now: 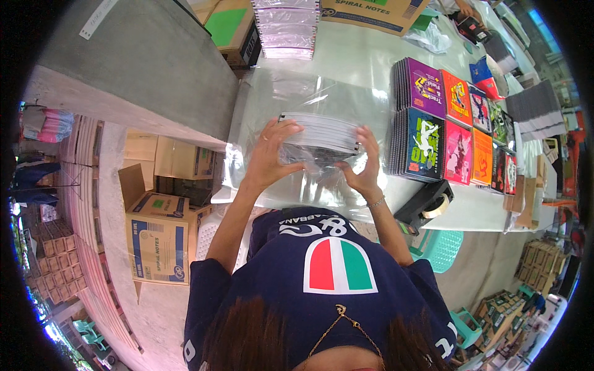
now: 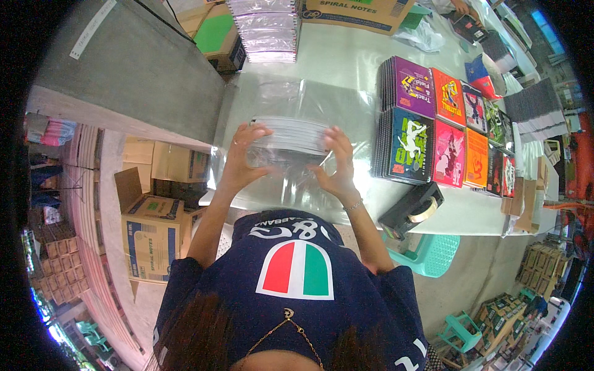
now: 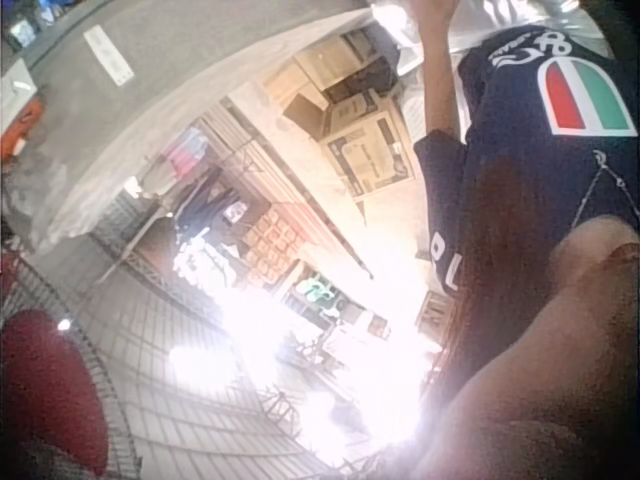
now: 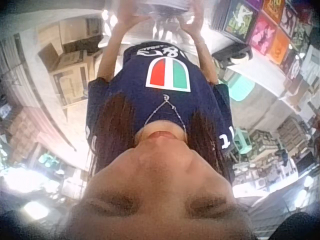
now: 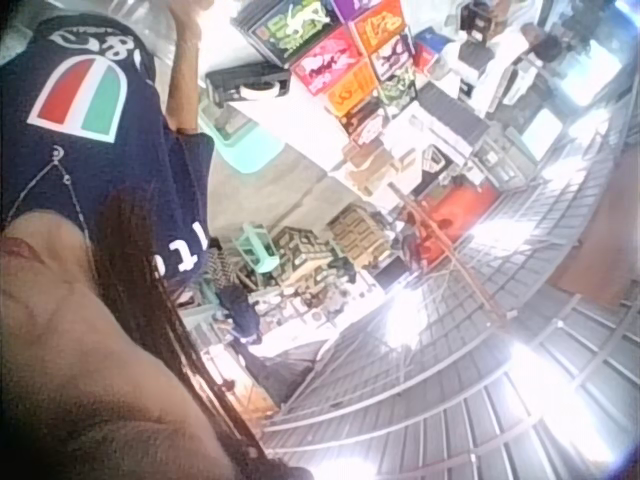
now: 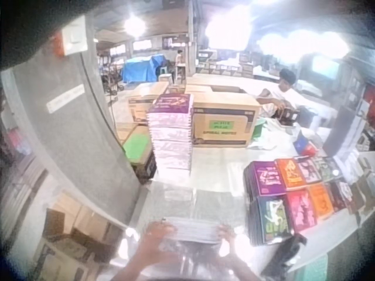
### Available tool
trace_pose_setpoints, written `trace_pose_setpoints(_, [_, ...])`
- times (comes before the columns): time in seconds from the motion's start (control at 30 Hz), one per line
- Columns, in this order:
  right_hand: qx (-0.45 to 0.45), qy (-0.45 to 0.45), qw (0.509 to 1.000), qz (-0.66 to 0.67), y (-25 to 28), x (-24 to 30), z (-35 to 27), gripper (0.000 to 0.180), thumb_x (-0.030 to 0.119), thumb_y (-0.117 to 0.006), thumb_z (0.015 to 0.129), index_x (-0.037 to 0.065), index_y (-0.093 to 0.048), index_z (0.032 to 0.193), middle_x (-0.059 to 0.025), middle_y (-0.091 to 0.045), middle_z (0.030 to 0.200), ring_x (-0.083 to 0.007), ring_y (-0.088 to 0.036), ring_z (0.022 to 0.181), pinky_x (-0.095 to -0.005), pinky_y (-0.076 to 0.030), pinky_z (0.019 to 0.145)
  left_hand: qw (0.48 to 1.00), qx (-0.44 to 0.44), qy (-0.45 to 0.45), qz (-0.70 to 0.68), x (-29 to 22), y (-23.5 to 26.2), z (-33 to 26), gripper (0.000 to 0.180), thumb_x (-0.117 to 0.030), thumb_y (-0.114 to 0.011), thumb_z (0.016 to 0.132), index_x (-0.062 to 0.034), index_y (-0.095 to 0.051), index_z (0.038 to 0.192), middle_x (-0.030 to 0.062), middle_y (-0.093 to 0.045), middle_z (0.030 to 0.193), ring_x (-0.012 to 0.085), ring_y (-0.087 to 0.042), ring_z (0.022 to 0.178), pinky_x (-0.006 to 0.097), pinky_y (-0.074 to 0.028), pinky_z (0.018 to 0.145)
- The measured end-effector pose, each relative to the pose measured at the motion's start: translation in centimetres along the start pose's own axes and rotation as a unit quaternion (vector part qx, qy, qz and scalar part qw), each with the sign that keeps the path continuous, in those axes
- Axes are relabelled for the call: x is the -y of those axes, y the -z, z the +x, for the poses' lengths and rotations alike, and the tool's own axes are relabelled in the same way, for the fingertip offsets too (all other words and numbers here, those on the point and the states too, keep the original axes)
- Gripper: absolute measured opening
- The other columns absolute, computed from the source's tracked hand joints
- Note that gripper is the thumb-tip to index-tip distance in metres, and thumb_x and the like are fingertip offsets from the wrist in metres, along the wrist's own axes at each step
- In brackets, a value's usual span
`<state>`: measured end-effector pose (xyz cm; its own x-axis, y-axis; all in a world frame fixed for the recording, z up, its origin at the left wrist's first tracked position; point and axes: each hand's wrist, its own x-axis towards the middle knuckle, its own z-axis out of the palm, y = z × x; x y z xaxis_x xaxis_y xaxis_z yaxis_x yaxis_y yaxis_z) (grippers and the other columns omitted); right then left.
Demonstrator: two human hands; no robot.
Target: The person wraps stacks of notebooks in plastic film and secures them with adhesive tape, and sorts loose notebooks into a stack by hand.
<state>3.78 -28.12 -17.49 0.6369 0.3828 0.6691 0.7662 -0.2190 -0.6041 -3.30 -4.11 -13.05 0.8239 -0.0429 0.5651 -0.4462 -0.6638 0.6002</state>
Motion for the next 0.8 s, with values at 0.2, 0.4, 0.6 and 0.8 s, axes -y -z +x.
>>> trace_pose_setpoints(0.2, [-0.002,0.023,0.999,-0.027,0.2,1.0,1.7,0.058,0.008,-0.077,0.066,0.009,-0.054,0.120,-0.0094,-0.057,0.125,-0.0303,-0.045,0.127,-0.0482,-0.032,0.105,0.999,-0.001,0.002,0.035,-0.3,-0.4,0.4,0.056,-0.024,-0.083,0.062,-0.0113,-0.060,0.111,0.0041,-0.062,0.114,0.0227,-0.054,0.116,0.042,-0.036,0.106])
trace_pose_setpoints(0.4, [0.005,0.013,0.999,-0.051,0.3,1.1,1.7,0.040,0.006,-0.076,0.068,0.010,-0.065,0.107,-0.0059,-0.063,0.116,-0.0276,-0.053,0.119,-0.0442,-0.035,0.103,0.998,-0.006,0.007,0.054,-1.5,-0.3,1.1,0.044,-0.019,-0.080,0.065,-0.0115,-0.065,0.105,0.0009,-0.064,0.115,0.0212,-0.055,0.115,0.041,-0.039,0.104])
trace_pose_setpoints(0.6, [0.012,0.032,0.998,-0.061,0.0,1.6,2.6,0.032,0.005,-0.074,0.069,0.011,-0.070,0.100,-0.0043,-0.066,0.111,-0.0249,-0.056,0.115,-0.0416,-0.041,0.099,0.997,-0.032,-0.011,0.075,-1.2,-0.9,1.1,0.030,-0.012,-0.076,0.068,-0.0114,-0.069,0.096,0.0023,-0.065,0.106,0.0207,-0.057,0.109,0.038,-0.044,0.097])
trace_pose_setpoints(0.8, [0.056,0.008,0.998,-0.036,1.2,1.5,3.4,0.025,0.006,-0.075,0.069,0.011,-0.073,0.093,-0.0042,-0.064,0.113,-0.0254,-0.054,0.112,-0.0393,-0.042,0.097,0.998,0.062,-0.008,0.026,-1.0,1.1,2.8,0.023,-0.015,-0.076,0.068,-0.0119,-0.072,0.091,0.0040,-0.064,0.090,0.0215,-0.060,0.088,0.035,-0.048,0.076])
